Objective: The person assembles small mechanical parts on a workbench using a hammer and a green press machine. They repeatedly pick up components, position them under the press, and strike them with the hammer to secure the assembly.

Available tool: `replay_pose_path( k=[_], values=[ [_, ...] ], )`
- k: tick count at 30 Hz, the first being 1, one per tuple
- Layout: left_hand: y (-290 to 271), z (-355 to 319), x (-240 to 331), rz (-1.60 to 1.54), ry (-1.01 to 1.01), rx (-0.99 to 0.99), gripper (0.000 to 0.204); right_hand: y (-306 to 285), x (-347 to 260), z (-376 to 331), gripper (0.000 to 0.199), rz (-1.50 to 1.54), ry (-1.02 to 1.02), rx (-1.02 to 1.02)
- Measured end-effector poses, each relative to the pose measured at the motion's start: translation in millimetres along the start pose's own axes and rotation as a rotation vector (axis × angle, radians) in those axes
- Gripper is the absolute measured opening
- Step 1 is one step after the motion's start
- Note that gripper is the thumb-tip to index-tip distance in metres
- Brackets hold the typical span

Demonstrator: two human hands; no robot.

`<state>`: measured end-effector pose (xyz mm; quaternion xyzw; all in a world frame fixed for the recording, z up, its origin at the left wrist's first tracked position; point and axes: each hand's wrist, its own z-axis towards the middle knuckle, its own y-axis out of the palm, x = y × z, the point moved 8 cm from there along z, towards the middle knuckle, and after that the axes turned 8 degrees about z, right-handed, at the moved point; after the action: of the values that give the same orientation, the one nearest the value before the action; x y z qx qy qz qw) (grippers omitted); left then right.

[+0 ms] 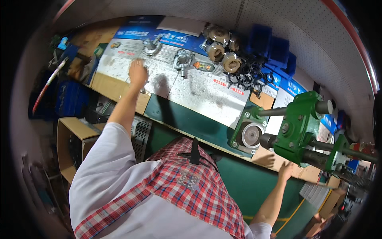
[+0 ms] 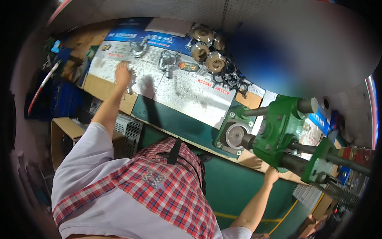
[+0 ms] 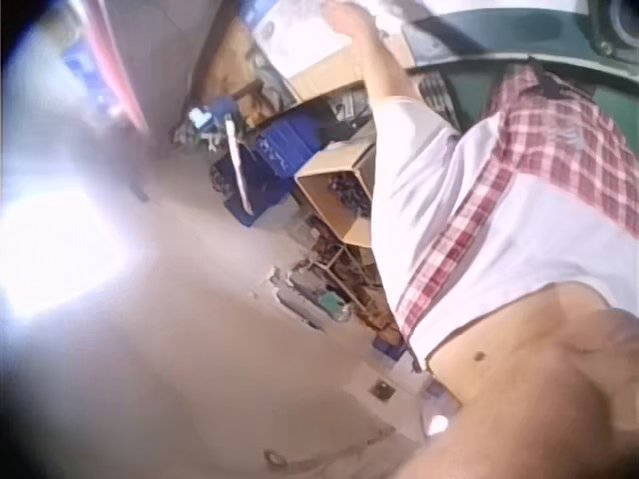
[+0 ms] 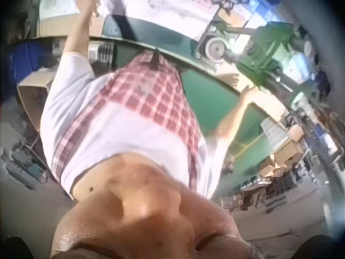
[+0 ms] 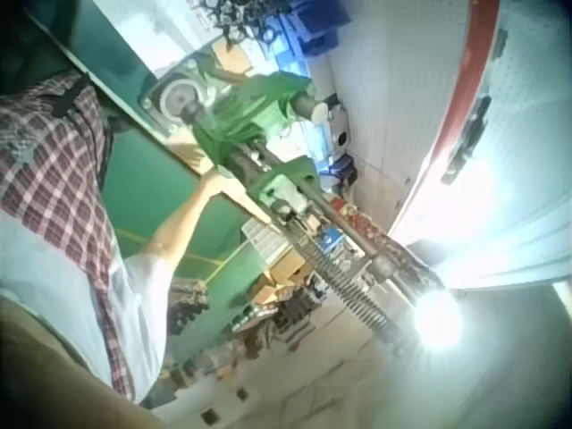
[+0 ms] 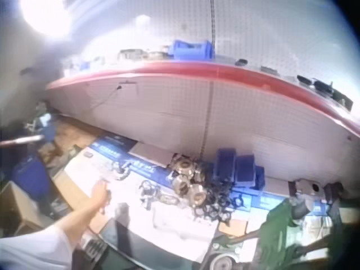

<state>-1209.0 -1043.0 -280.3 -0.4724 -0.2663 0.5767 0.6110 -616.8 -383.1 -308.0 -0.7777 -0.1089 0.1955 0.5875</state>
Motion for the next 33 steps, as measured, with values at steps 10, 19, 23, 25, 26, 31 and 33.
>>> replay_pose_path(
  k=[10, 19, 23, 25, 26, 31, 33],
  values=[
    [121.9, -4.0, -49.4, -0.156, 0.206, -0.704, 0.050, 144.6, -202.4, -126.8, 0.033, 0.486, -0.372, -0.654],
    [-27.1, -125.4, 148.7, -0.487, 0.563, -0.749, 0.048, 142.4, -361.0, 97.5, 0.024, 0.195, -0.242, 0.139],
    [-68.2, -162.8, 211.4, -0.629, 0.691, -0.740, 0.049, 155.4, -359.3, 90.2, 0.012, -0.038, -0.283, 0.371],
    [-73.0, -182.7, 224.4, -0.683, 0.683, -0.750, 0.055, 156.4, -366.4, 52.9, 0.014, -0.017, -0.331, 0.370],
    [-83.7, -184.3, 228.4, -0.757, 0.684, -0.714, 0.056, 153.5, -369.6, 33.3, 0.015, 0.036, -0.262, 0.136],
    [-81.5, -192.7, 242.2, -0.850, 0.739, -0.549, 0.052, 140.0, -370.9, -74.4, 0.020, 0.009, -0.465, -0.033],
    [-83.9, -188.5, 247.5, -0.825, 0.769, -0.575, 0.051, 134.2, -371.1, -86.0, 0.026, 0.073, -0.513, -0.185]
  ],
)
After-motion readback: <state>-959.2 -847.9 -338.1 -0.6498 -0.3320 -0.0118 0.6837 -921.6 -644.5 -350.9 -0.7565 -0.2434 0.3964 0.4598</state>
